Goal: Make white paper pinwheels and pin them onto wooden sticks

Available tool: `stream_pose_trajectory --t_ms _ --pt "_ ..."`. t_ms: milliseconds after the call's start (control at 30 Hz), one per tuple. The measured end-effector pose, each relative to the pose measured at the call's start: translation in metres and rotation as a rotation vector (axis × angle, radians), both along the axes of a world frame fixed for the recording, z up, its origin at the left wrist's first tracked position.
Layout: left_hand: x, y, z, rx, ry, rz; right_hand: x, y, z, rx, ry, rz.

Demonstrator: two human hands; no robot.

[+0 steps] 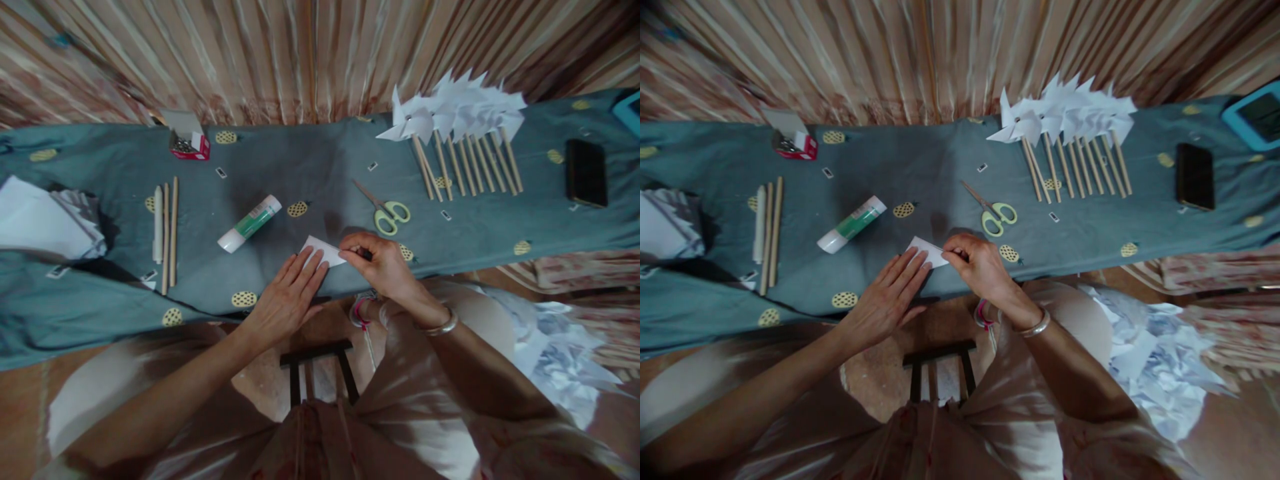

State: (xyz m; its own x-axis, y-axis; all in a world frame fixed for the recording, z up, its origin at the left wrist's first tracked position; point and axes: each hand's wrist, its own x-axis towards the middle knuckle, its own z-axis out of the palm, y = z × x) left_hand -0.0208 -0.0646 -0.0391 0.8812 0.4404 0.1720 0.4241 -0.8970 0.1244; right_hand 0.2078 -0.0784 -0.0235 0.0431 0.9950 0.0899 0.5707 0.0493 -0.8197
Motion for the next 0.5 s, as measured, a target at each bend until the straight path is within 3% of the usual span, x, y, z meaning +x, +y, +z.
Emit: stream_pose_trajectory --t_ms 500 --pt "-0.0017 -0.0001 -0.0047 -0.039 -0.026 0.014 0.0010 0.0012 0.0010 0.009 -0.039 0.021"
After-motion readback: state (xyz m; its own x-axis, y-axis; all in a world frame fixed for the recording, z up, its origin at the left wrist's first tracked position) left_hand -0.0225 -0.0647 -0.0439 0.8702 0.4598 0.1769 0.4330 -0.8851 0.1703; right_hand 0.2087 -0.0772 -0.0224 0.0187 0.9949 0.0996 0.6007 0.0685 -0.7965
